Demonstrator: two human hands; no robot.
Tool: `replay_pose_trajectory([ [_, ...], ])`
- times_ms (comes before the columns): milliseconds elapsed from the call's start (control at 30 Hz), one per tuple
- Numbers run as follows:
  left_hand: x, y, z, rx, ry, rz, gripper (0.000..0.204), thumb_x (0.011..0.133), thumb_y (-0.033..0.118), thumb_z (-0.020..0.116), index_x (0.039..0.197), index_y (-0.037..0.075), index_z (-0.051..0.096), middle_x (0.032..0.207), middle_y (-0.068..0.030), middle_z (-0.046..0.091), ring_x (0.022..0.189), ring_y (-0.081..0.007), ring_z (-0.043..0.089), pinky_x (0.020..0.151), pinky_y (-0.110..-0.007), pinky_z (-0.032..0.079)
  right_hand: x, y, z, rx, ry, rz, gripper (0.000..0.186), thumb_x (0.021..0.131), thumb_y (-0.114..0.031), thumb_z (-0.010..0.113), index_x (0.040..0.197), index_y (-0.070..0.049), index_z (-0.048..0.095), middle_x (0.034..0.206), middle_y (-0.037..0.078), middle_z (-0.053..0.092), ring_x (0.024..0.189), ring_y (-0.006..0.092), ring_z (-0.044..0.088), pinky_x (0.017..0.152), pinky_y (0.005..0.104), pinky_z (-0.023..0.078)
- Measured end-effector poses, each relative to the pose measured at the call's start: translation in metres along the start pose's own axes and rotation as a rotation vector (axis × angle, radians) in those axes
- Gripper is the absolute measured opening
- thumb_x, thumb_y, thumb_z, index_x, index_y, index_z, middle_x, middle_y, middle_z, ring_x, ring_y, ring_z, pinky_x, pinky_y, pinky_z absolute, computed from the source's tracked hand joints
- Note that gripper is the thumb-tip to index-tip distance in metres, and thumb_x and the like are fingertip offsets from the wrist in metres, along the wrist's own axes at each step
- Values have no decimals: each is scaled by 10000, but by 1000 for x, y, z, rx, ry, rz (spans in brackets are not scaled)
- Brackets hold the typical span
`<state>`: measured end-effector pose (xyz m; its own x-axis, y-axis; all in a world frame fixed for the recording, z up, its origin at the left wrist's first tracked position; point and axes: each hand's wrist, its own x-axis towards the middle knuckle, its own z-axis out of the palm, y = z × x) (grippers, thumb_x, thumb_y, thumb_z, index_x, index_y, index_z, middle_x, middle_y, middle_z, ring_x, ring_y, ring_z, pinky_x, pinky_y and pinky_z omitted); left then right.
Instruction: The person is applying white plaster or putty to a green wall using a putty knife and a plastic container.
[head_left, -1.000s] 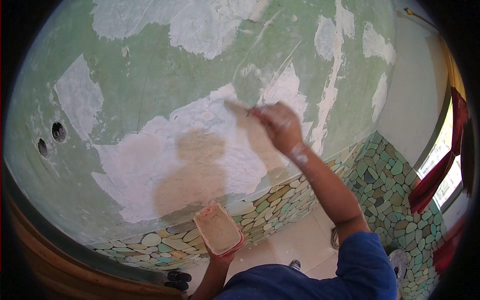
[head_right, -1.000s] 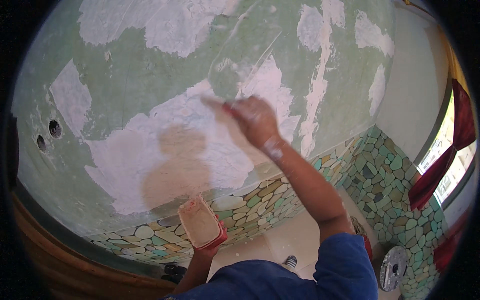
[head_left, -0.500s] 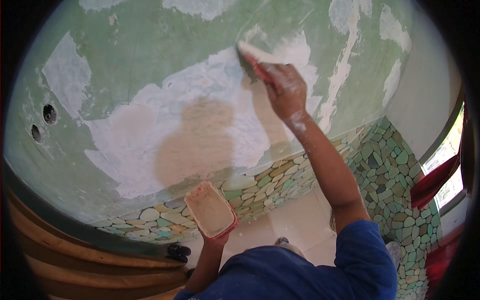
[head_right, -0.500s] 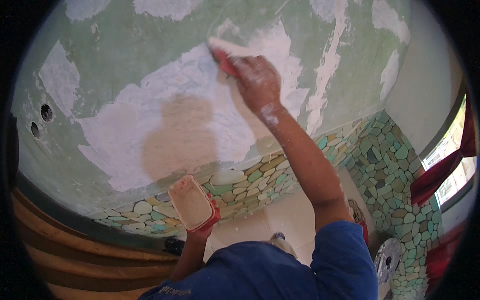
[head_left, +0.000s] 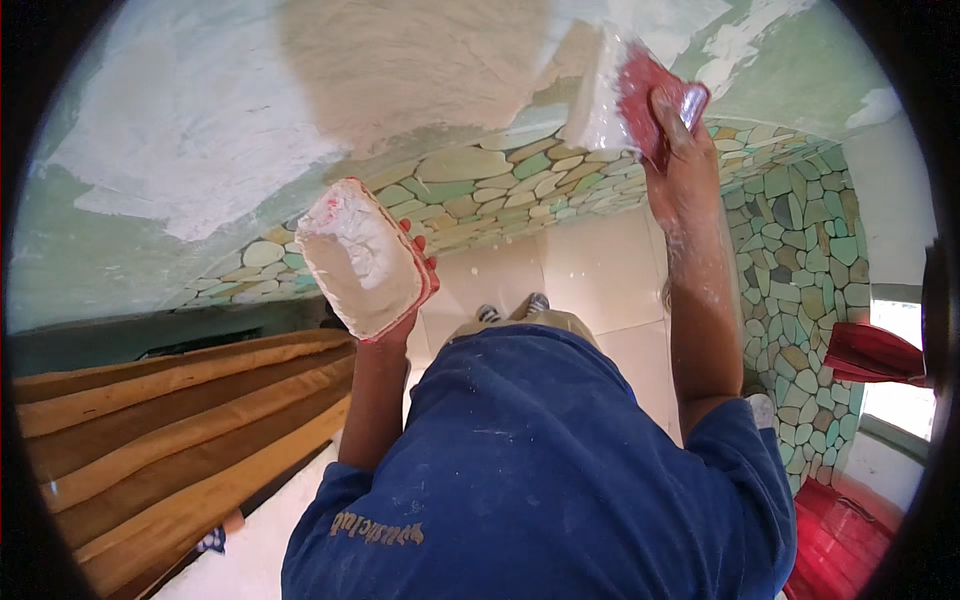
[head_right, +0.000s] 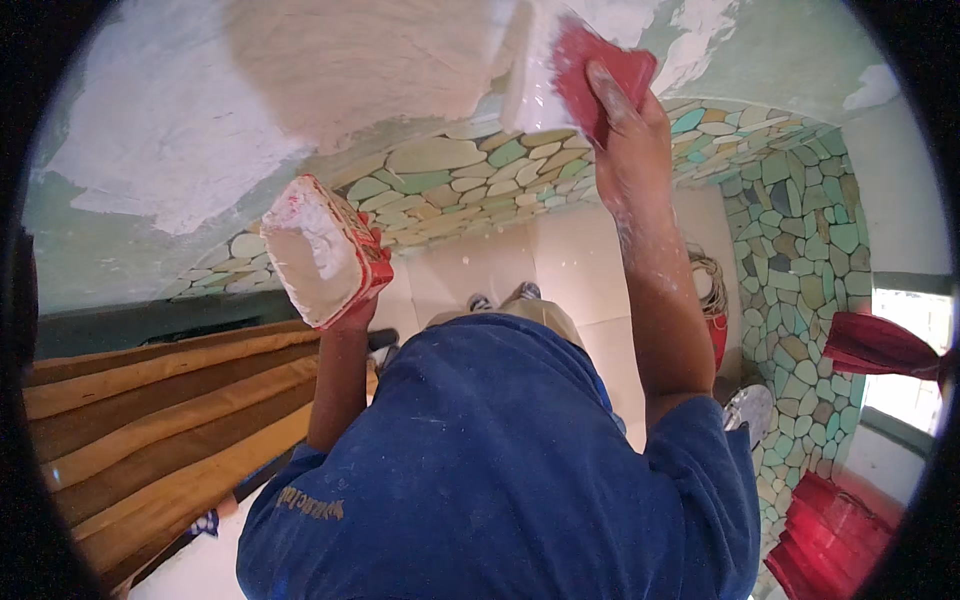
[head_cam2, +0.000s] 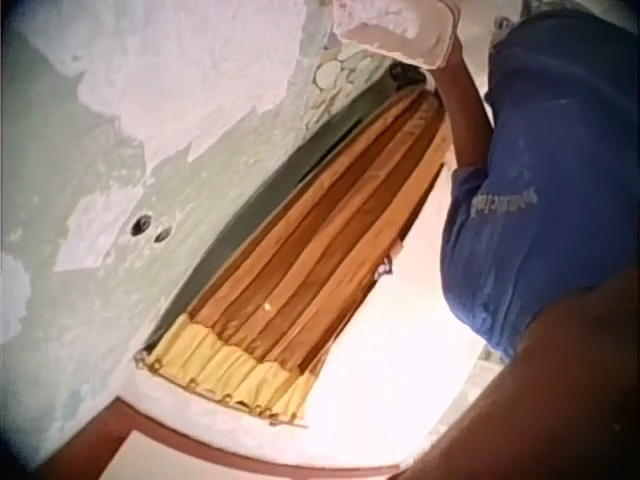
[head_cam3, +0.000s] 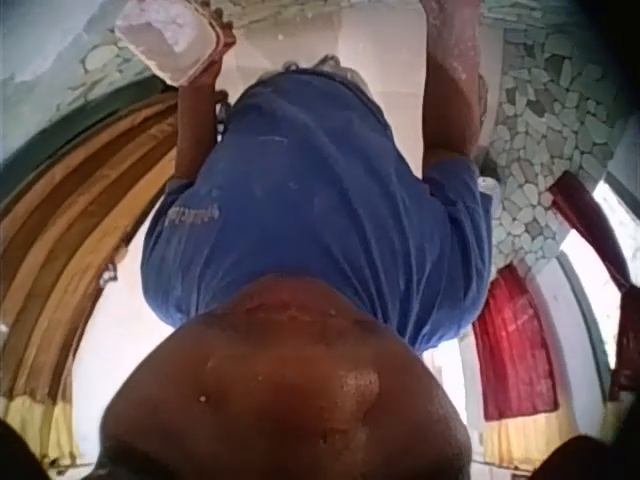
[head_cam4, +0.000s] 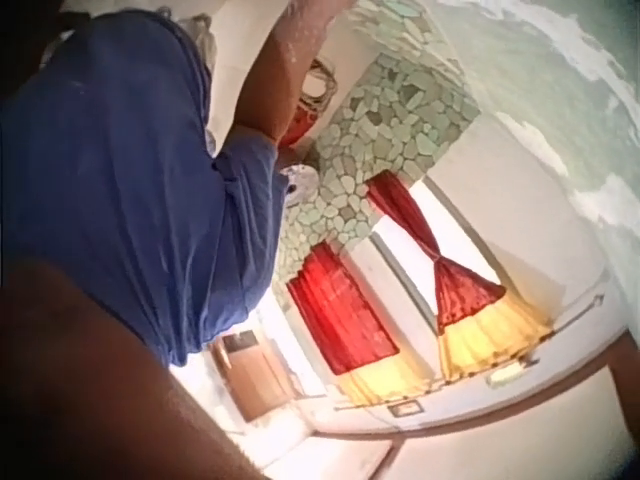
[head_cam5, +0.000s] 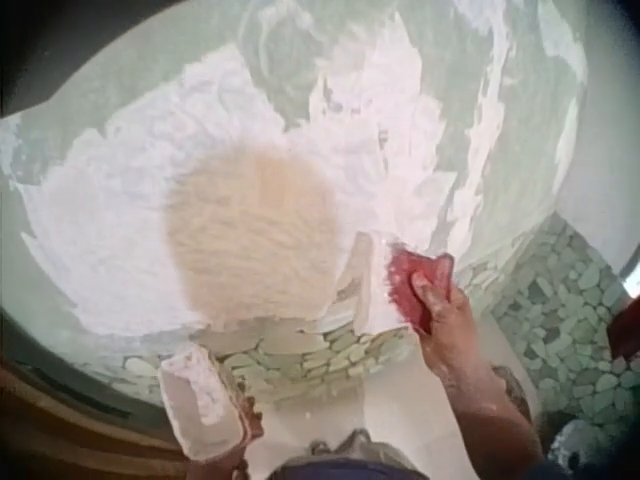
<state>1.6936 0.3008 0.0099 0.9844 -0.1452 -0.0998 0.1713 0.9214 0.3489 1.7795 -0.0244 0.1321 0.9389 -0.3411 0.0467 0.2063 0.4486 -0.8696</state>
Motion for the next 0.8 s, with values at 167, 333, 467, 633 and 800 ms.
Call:
replay_pose_trajectory([
  [167, -4, -11, 10, -44, -42, -34, 601, 951, 449, 467, 1428, 109, 334, 1398, -175, 430, 1200, -368, 515, 951, -589, 465, -12, 9, -66, 93, 132, 222, 361, 914, -175, 642, 1232, -47, 528, 1140, 54, 625, 1002, 174, 609, 828, 329, 495],
  [333, -2, -26, 17, -52, -55, -24, 643, 947, 491, 456, 1436, 98, 318, 1397, -194, 423, 1203, -390, 506, 951, -599, 462, -18, 4, -99, 115, 186, 291, 282, 919, -179, 629, 1169, -63, 567, 1066, 42, 660, 945, 155, 639, 752, 290, 513],
  [467, 2, -40, 24, -51, -39, -35, 653, 944, 505, 450, 1436, 97, 317, 1405, -194, 415, 1205, -391, 502, 948, -602, 461, -19, 3, -110, 147, 196, 293, 299, 920, -183, 624, 1184, -56, 561, 1101, 50, 651, 971, 168, 637, 787, 303, 524],
  [633, 16, -57, 27, -237, -89, -243, 703, 915, 556, 461, 1426, 85, 353, 1367, -206, 468, 1150, -429, 538, 934, -593, 463, -10, 6, -112, 183, 161, 321, 311, 925, -180, 612, 1199, -47, 549, 1118, 65, 646, 986, 184, 639, 810, 325, 535],
  [800, 26, -60, 36, -260, -65, -223, 700, 910, 570, 451, 1407, 80, 398, 1278, -220, 547, 1103, -426, 572, 907, -562, 477, -8, -4, -95, 267, 107, 369, 353, 916, -210, 632, 1225, -67, 542, 1144, 67, 636, 964, 159, 622, 744, 293, 504],
])
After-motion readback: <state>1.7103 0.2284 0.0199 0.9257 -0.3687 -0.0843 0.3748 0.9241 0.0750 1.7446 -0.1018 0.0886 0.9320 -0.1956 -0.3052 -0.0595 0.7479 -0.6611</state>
